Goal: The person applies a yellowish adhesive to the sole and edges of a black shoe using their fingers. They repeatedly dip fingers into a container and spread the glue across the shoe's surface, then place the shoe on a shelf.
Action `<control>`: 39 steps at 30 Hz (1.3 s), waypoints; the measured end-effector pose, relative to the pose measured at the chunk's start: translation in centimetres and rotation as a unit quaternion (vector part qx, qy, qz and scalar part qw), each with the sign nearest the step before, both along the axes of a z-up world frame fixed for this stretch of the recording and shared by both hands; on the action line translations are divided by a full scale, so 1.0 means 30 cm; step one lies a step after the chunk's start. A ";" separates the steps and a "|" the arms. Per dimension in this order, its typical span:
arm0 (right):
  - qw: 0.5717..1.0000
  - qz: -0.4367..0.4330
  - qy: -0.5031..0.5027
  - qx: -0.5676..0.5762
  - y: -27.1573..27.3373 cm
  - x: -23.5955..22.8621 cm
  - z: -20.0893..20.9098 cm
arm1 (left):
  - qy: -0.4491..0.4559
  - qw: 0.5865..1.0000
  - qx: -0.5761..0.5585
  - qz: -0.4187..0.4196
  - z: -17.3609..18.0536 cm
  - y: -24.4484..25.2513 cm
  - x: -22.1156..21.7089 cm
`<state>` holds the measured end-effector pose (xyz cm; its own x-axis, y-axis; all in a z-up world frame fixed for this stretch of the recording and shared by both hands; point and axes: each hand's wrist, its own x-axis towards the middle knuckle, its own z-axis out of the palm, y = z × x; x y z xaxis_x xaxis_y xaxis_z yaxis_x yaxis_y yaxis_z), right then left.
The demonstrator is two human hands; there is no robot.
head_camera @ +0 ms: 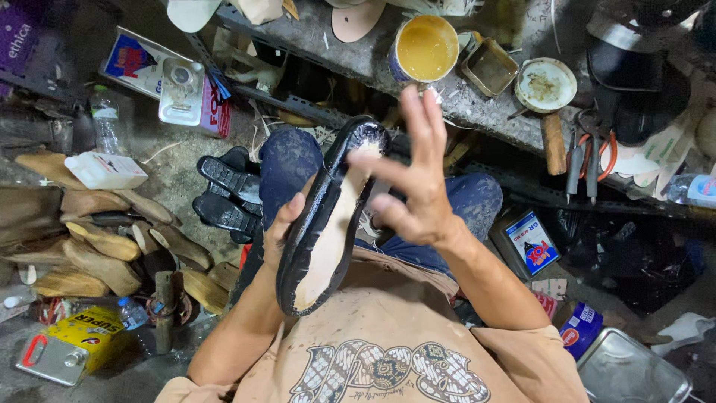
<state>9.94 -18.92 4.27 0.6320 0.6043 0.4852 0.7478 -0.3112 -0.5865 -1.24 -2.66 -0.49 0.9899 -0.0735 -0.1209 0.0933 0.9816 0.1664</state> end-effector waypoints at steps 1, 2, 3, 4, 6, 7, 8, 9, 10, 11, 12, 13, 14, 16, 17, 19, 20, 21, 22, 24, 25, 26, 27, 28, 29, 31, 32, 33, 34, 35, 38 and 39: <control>1.000 -0.013 0.013 -0.003 -0.004 0.008 0.000 | 0.024 0.999 0.028 -0.002 0.085 -0.003 0.016; 0.999 -0.026 0.026 -0.005 -0.006 0.015 -0.002 | 0.049 0.997 0.057 -0.003 0.172 -0.004 0.031; 0.999 -0.024 0.028 -0.005 0.003 -0.027 -0.002 | 0.051 0.997 0.057 -0.001 0.140 0.012 0.027; 1.000 0.009 -0.012 -0.015 0.015 -0.068 -0.003 | 0.056 0.997 0.030 -0.036 0.108 0.030 0.022; 0.997 0.045 -0.052 -0.023 0.021 -0.123 0.000 | 0.063 0.996 0.005 -0.067 0.094 0.043 0.026; 0.996 0.045 -0.064 -0.035 0.014 -0.136 0.002 | 0.062 0.996 -0.021 -0.060 0.111 0.038 0.034; 0.995 0.045 -0.074 -0.047 0.004 -0.156 0.004 | 0.064 0.995 -0.048 -0.053 0.128 0.029 0.038; 0.995 0.048 -0.071 -0.046 0.006 -0.148 0.014 | 0.067 0.995 -0.047 -0.050 0.146 0.014 0.047; 0.998 0.023 -0.013 -0.065 0.008 -0.141 0.024 | 0.050 0.998 -0.044 -0.022 0.163 0.000 0.058; 0.995 -0.002 0.046 -0.085 0.010 -0.134 0.034 | 0.033 0.999 -0.042 0.006 0.181 -0.015 0.068; 0.995 0.001 0.049 -0.085 0.015 -0.155 0.021 | 0.035 0.998 -0.041 0.009 0.169 -0.003 0.064; 0.997 0.037 -0.001 -0.066 0.020 -0.176 0.008 | 0.100 0.984 -0.123 -0.078 0.158 0.010 0.059; 0.995 0.075 -0.052 -0.045 0.026 -0.191 -0.004 | 0.159 0.953 -0.203 -0.160 0.147 0.023 0.057; 0.990 0.090 -0.087 -0.060 0.000 -0.196 -0.007 | 0.153 0.974 -0.131 -0.106 0.119 0.011 0.078; 0.984 0.098 -0.124 -0.078 -0.013 -0.202 -0.009 | 0.143 0.986 -0.059 -0.059 0.105 0.005 0.087; 0.988 0.060 -0.110 -0.085 -0.009 -0.163 0.008 | 0.161 0.974 -0.136 -0.078 0.083 0.007 0.098; 0.991 0.019 -0.097 -0.095 -0.009 -0.146 0.017 | 0.177 0.955 -0.214 -0.100 0.072 0.006 0.101; 0.991 0.020 -0.095 -0.096 -0.004 -0.156 0.010 | 0.179 0.955 -0.215 -0.098 0.071 0.010 0.094; 0.988 0.070 -0.119 -0.071 0.002 -0.160 0.002 | 0.146 0.961 -0.199 -0.124 0.071 0.018 0.093; 0.981 0.122 -0.143 -0.045 -0.001 -0.160 -0.010 | 0.113 0.966 -0.181 -0.147 0.070 0.033 0.093; 0.973 0.135 -0.181 -0.052 -0.011 -0.156 -0.015 | 0.136 0.948 -0.211 -0.194 0.067 0.041 0.094; 0.964 0.147 -0.215 -0.059 -0.026 -0.162 -0.019 | 0.160 0.926 -0.243 -0.241 0.064 0.043 0.086; 0.964 0.149 -0.212 -0.060 -0.018 -0.155 -0.013 | 0.162 0.926 -0.244 -0.239 0.080 0.037 0.091; 0.974 0.109 -0.186 -0.071 -0.011 -0.146 -0.005 | 0.171 0.944 -0.200 -0.199 0.096 0.030 0.100; 0.981 0.070 -0.159 -0.083 -0.004 -0.135 0.004 | 0.180 0.959 -0.154 -0.158 0.113 0.023 0.111; 0.973 0.135 -0.168 -0.084 -0.022 -0.160 -0.010 | 0.215 0.958 -0.121 -0.148 0.084 0.029 0.116; 0.960 0.199 -0.177 -0.087 -0.033 -0.166 -0.015 | 0.249 0.955 -0.090 -0.137 0.069 0.030 0.128; 0.960 0.196 -0.181 -0.090 -0.041 -0.125 -0.009 | 0.244 0.955 -0.090 -0.141 0.114 0.050 0.125; 0.972 0.175 -0.150 -0.036 -0.061 -0.088 0.003 | 0.265 0.949 -0.082 -0.151 0.156 0.061 0.123; 0.981 0.153 -0.120 0.019 -0.084 -0.051 0.017 | 0.286 0.942 -0.073 -0.161 0.198 0.070 0.122; 0.996 -0.018 -0.086 -0.016 0.009 0.154 0.256 | 0.244 0.968 -0.006 -0.058 0.115 0.078 0.133; 0.995 -0.027 -0.092 -0.022 -0.052 0.218 0.172 | 0.237 0.969 -0.008 -0.068 0.092 0.082 0.132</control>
<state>16.49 -20.49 9.44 0.5670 0.5943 0.5703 0.8228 -0.3767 -0.4255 2.72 -0.21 2.26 0.8045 -0.2051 -0.5575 0.2844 0.9569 0.0582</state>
